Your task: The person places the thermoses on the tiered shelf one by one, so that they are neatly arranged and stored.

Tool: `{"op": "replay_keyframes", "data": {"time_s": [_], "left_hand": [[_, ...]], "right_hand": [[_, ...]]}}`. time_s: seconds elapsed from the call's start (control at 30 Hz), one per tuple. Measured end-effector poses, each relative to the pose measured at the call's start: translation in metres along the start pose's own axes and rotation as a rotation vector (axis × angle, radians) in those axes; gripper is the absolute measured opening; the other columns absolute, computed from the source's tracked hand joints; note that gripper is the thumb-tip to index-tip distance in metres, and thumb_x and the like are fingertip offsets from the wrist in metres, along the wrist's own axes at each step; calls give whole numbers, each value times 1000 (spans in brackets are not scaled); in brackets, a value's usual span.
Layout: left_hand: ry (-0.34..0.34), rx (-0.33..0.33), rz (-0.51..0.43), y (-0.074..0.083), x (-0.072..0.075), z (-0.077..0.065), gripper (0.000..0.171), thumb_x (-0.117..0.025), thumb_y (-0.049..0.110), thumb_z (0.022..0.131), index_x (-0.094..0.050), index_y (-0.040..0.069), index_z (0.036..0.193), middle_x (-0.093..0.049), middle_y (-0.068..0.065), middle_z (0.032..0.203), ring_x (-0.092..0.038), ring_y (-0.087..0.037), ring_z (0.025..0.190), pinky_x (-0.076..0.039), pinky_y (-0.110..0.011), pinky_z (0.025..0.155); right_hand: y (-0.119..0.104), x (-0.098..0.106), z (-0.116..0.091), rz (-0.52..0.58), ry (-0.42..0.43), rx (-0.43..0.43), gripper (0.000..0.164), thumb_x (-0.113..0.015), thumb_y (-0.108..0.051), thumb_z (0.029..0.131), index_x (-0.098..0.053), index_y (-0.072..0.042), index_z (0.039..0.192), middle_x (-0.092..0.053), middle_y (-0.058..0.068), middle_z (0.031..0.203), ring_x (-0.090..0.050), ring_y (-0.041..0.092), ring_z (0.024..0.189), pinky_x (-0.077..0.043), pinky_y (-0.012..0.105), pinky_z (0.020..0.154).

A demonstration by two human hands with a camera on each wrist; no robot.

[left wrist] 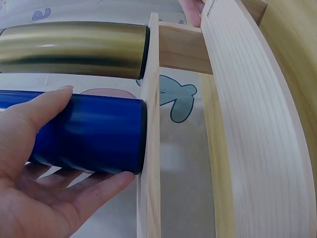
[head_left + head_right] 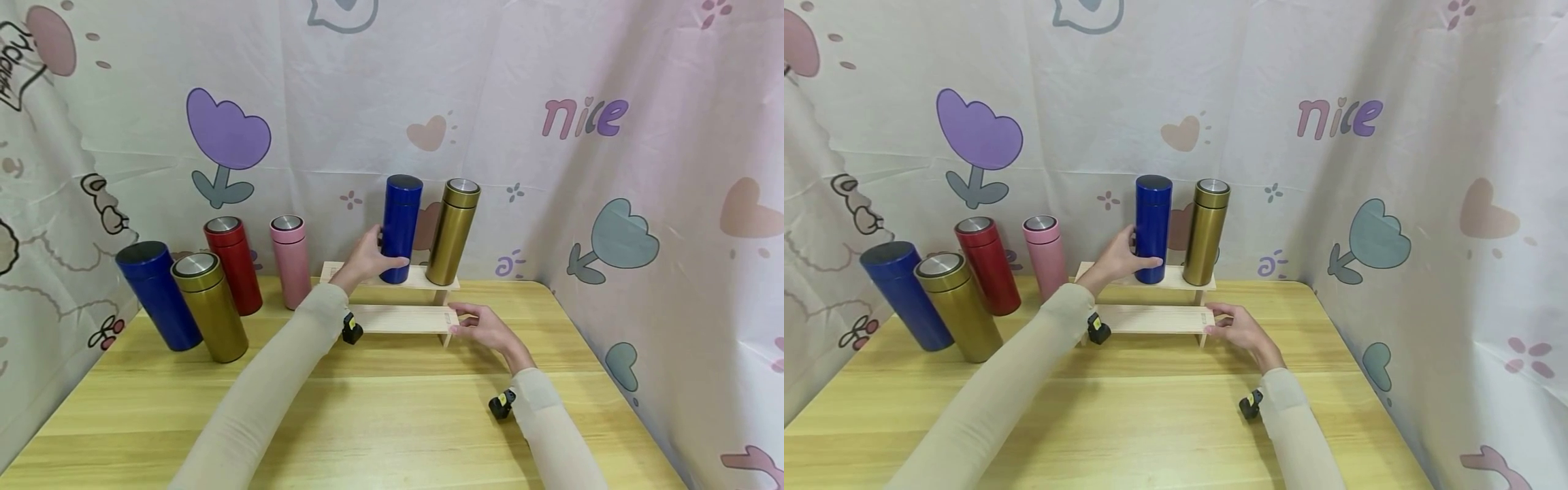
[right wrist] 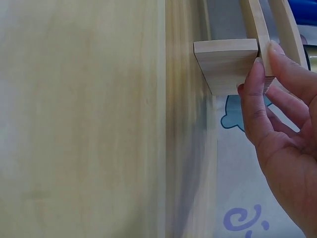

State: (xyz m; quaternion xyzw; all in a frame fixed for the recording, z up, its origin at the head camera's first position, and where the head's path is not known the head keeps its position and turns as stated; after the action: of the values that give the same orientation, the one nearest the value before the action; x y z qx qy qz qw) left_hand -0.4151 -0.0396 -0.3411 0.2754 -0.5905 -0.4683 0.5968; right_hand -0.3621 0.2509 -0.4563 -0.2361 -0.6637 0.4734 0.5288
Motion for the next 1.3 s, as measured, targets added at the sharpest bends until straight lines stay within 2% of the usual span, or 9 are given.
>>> {"op": "replay_keyframes", "data": {"time_s": [0.17,0.33,0.57,0.77,0.97,1.13,1.3], "left_hand": [[9,3,7,-1,0,-2,88,-84,27,87,-32,9,156,-49,-21,153,-52,-40,138,-45,-60,115],[11,-1,25,-1,1,-3,90,-84,30,87,-31,9,157,-49,-20,154,-52,-40,140,-45,-60,116],[28,14,1,-1,11,-8,91,-85,33,86,-35,10,157,-54,-20,149,-56,-40,134,-48,-58,113],[12,40,5,-4,25,-20,91,-85,34,86,-34,11,158,-52,-22,152,-58,-42,134,-50,-57,110],[2,33,12,-5,38,-35,91,-86,34,85,-35,14,158,-53,-20,152,-59,-41,133,-55,-55,105],[-9,17,70,-4,47,-50,90,-87,36,83,-38,17,156,-59,-18,146,-64,-39,127,-59,-52,98],[-17,-19,130,-7,56,-62,86,-87,36,83,-42,16,154,-65,-18,140,-69,-38,121,-62,-49,94]], "right_hand": [[0,-1,0,-2,-7,-5,61,-73,-8,95,-48,2,150,-61,30,135,-69,21,102,-62,36,87],[2,-3,2,0,-10,-7,61,-72,-7,95,-48,2,150,-57,28,144,-69,18,102,-62,36,87],[2,-4,2,5,-18,-2,62,-72,-6,95,-46,4,151,-59,30,140,-69,12,99,-62,38,87],[2,-4,2,19,-21,-22,63,-72,-6,95,-46,2,151,-60,30,137,-68,15,99,-62,40,88],[2,-3,2,22,-22,-13,63,-72,-5,95,-45,5,151,-60,32,137,-68,16,99,-63,38,87],[3,-2,1,17,-16,1,63,-72,-4,94,-45,6,151,-57,32,141,-68,20,101,-62,34,85],[2,0,1,16,-10,2,62,-71,-3,95,-45,7,150,-54,33,144,-68,23,102,-61,27,82]]}}
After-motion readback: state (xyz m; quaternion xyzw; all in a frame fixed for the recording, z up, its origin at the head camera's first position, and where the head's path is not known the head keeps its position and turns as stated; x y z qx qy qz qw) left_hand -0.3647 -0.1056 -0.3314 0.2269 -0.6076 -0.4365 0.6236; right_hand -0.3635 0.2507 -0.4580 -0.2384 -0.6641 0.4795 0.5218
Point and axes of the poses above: each hand's wrist, its own z-axis towards the middle knuckle, its own x-axis out of the back of the hand, y = z × x, the point moved 3 cm from there along z, towards the middle knuckle
